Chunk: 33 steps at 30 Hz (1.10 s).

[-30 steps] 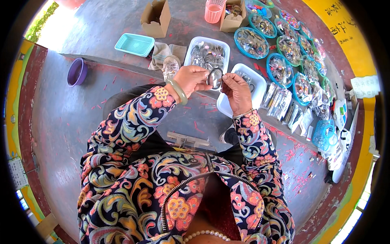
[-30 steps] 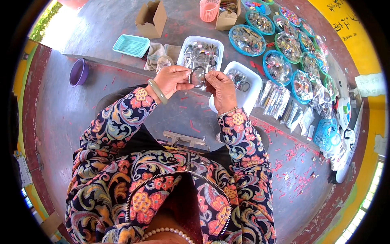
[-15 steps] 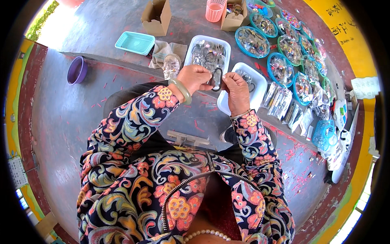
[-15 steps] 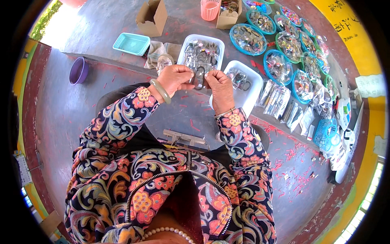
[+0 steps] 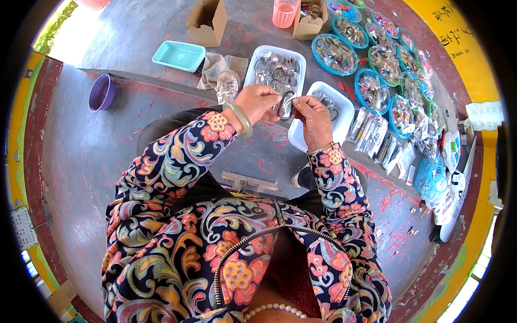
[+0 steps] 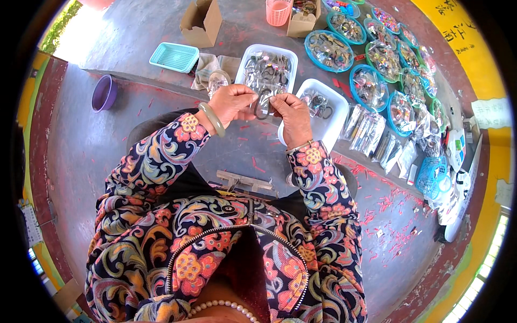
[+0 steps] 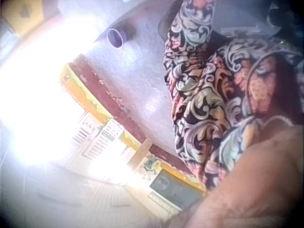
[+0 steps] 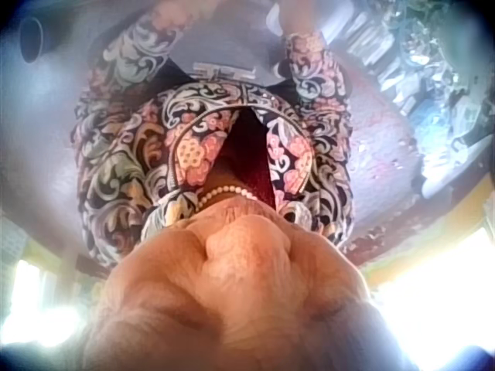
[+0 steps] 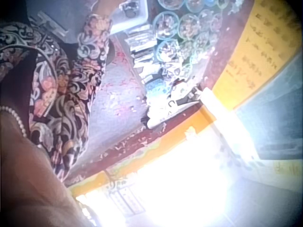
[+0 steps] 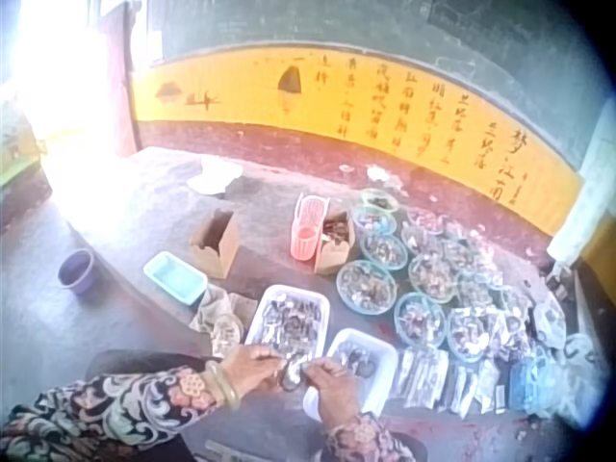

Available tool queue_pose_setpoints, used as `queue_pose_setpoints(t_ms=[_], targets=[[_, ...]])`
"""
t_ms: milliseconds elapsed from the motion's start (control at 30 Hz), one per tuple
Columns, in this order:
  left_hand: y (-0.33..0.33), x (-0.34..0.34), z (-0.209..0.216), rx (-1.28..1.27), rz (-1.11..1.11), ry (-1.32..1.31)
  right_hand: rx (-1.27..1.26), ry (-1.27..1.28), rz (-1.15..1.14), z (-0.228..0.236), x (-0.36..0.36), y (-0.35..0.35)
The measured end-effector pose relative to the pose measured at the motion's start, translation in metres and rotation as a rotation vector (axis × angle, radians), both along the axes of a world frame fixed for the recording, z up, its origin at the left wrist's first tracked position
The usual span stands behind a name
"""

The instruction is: The person sits at a table and repeatedly picks up small hair accessories from a white tray. They place each item into a clear plastic bag, seal it, and then place the packaged item into a second white tray. The process is repeated continuously for various hair clips and bands.

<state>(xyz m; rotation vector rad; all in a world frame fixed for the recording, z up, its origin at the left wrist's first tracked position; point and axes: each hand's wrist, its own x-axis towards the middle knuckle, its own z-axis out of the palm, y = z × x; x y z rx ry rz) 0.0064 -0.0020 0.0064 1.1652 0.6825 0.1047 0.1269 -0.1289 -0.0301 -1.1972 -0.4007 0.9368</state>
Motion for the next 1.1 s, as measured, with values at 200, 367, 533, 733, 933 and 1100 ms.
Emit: queue_pose_setpoints(t_ms=[200,367,533,733,933,1100], targets=[[-0.001,-0.001,0.002,-0.156,-0.124,-0.004,0.004,0.025,-0.004,0.005,-0.002,0.0],[-0.002,-0.002,0.001,-0.237,-0.15,0.015,0.043,0.041,-0.025,-0.002,-0.001,0.002],[0.0,-0.002,-0.004,-0.219,-0.128,0.014,0.022,0.025,-0.043,0.001,-0.004,0.003],[0.002,0.001,-0.005,-0.1,0.016,-0.015,-0.062,0.053,0.085,0.013,-0.005,0.001],[0.002,0.0,-0.005,-0.091,0.026,-0.044,-0.074,0.124,0.163,0.006,0.0,0.0],[0.001,-0.001,0.004,-0.087,-0.03,0.025,-0.034,0.074,0.15,0.005,0.0,0.0]])
